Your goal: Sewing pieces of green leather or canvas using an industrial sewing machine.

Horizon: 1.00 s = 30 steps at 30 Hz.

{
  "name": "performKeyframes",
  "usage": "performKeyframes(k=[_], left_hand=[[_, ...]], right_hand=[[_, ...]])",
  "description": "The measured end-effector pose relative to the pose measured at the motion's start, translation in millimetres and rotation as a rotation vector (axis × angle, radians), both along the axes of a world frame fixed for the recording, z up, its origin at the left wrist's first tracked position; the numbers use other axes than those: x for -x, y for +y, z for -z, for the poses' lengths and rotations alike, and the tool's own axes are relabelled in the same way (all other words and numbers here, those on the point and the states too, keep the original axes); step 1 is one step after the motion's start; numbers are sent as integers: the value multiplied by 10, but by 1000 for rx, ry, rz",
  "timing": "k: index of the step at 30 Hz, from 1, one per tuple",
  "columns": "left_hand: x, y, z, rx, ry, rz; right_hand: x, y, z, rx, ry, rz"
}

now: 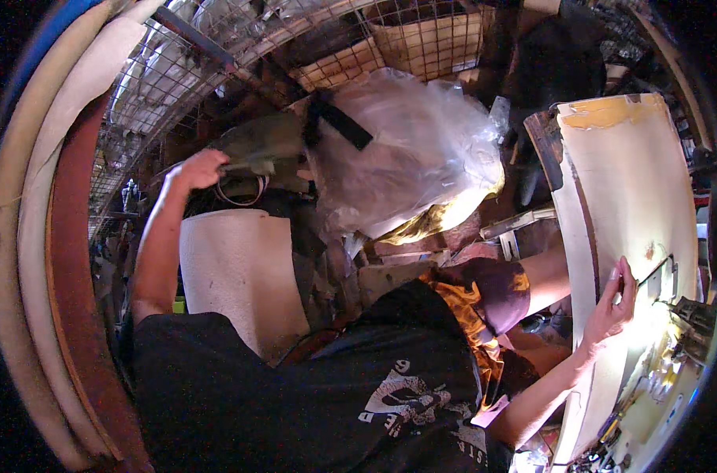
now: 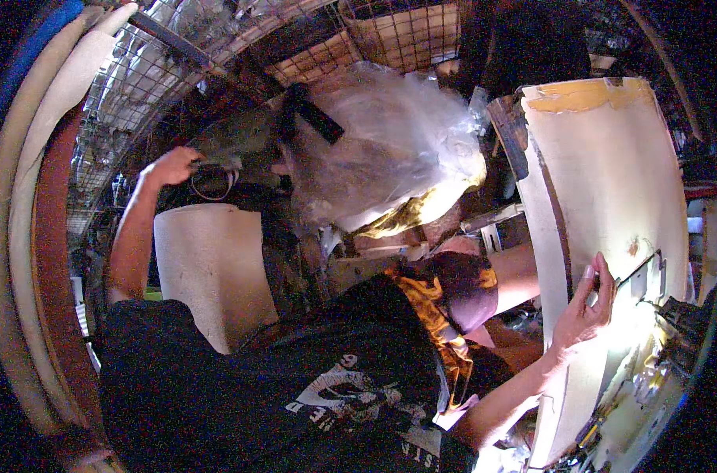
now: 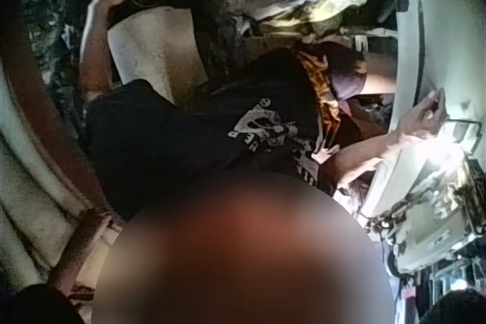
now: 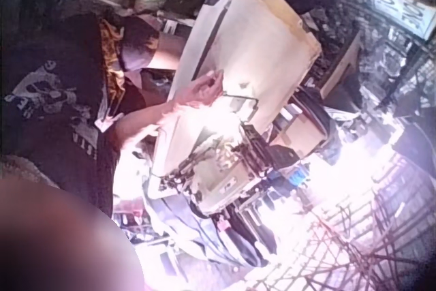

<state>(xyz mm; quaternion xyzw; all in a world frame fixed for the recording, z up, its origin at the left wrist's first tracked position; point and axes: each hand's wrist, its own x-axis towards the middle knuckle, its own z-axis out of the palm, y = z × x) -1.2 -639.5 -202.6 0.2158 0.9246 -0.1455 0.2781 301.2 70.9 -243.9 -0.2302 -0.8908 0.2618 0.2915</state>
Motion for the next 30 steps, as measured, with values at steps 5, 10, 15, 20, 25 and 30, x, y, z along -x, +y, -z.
performKeyframes(k=[5, 10, 15, 20, 25, 30], left_hand=[[-352, 533, 416, 299, 49, -238], [-515, 853, 895, 389, 252, 21], [-296, 640, 1269, 469, 395, 211], [-24, 419, 1070, 223, 490, -13], [189, 360, 483, -124, 681, -272], [466, 20, 128, -320, 643, -530]], right_hand=[[-2, -10, -21, -21, -28, -7], [-15, -14, -31, -43, -39, -3], [-21, -11, -26, 1, -48, 10], [-5, -26, -31, -85, -14, -10], [13, -34, -32, -85, -4, -5], [10, -17, -8, -122, -16, 7]])
